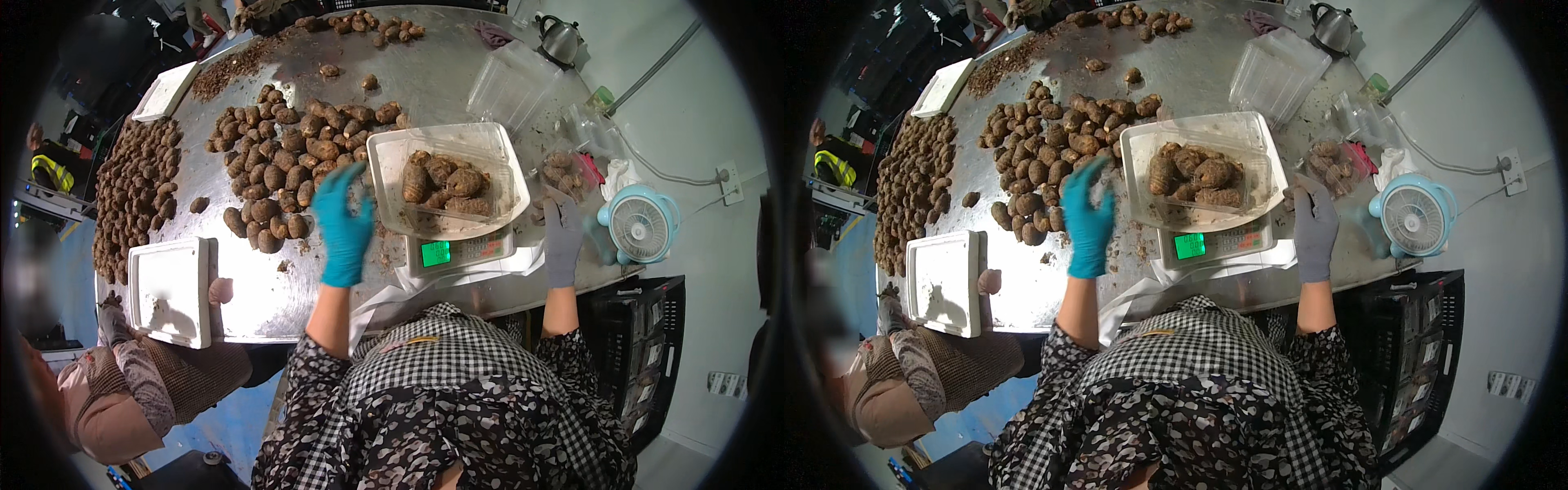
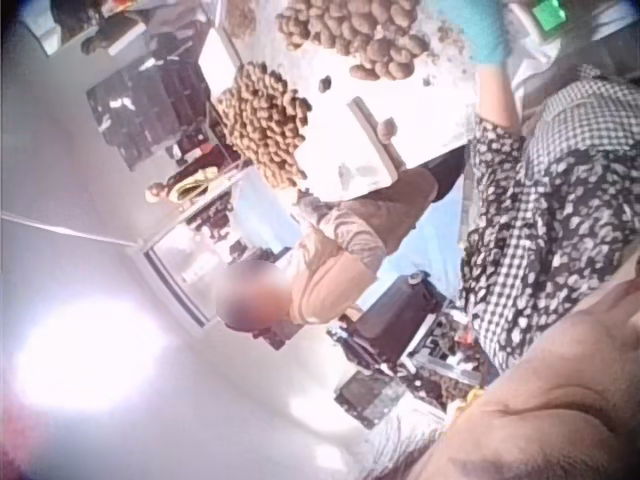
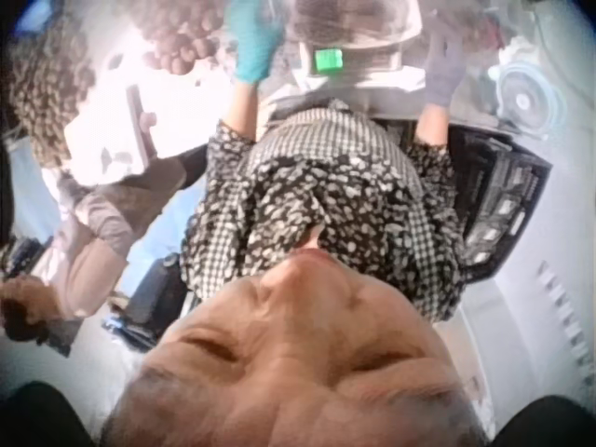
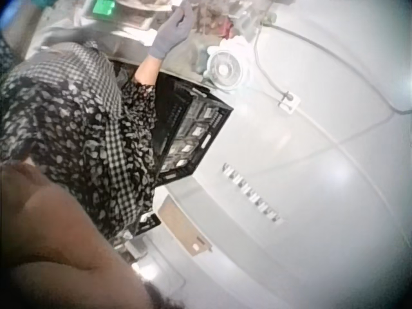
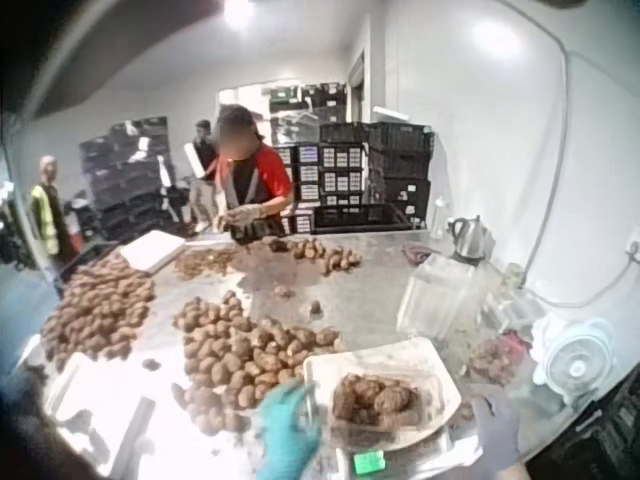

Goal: The person picks brown root vegetables from a metal table, places them into a white tray on a digital scale, and then transfers them into a clear plastic container. The person repeats this process, filling multiple containers and placing them into a black crate.

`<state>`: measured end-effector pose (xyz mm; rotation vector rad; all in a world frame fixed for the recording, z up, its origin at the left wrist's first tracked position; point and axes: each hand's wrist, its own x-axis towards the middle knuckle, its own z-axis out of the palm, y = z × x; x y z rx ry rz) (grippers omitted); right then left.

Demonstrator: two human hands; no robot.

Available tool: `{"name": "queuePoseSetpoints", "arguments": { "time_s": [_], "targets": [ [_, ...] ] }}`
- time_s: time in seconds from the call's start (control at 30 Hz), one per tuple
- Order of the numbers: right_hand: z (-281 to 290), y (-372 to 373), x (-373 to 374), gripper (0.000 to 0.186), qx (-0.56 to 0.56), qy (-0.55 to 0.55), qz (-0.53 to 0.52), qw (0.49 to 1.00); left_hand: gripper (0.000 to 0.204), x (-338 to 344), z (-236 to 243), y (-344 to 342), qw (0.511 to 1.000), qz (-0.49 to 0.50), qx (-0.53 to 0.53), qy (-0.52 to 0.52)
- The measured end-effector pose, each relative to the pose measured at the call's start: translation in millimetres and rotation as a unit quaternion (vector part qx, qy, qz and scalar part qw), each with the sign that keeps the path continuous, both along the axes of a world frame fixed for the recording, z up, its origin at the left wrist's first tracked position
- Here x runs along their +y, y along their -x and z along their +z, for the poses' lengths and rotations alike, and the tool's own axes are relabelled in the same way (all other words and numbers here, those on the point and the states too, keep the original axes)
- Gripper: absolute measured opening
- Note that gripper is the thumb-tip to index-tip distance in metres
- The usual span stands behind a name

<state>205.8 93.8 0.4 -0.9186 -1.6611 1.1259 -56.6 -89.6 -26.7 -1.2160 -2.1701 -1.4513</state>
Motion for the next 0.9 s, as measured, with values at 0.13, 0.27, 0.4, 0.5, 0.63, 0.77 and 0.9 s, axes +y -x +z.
{"name": "queuePoseSetpoints", "arguments": {
  "time_s": [0.13, 0.27, 0.4, 0.5, 0.63, 0.77, 0.9],
  "targets": [
    [5, 16, -13, 0.016, -0.009, -0.040, 0.047, 0.998, 0.024, -86, -59, 43, 0.964, 0.104, -0.244, 0.024],
    [23, 51, -43, 0.017, -0.049, -0.256, 0.196, 0.945, 0.027, -166, -94, 64, 0.952, 0.219, -0.208, 0.054],
    [77, 93, -95, 0.014, 0.084, -0.431, 0.413, 0.798, 0.025, -190, -102, 76, 0.955, 0.218, -0.198, 0.038],
    [134, 111, -154, 0.027, 0.182, -0.431, 0.522, 0.713, 0.026, -204, -115, 75, 0.965, 0.181, -0.188, 0.013],
    [155, 130, -196, 0.023, 0.205, -0.344, 0.623, 0.672, 0.027, -180, -37, 41, 0.957, 0.113, -0.267, -0.012],
    [151, 134, -205, 0.020, 0.224, -0.290, 0.646, 0.669, 0.028, -186, -63, 47, 0.950, 0.182, -0.252, -0.004],
    [149, 135, -204, 0.017, 0.223, -0.272, 0.642, 0.681, 0.026, -162, -69, 46, 0.952, 0.153, -0.264, -0.031]
  ]
}}
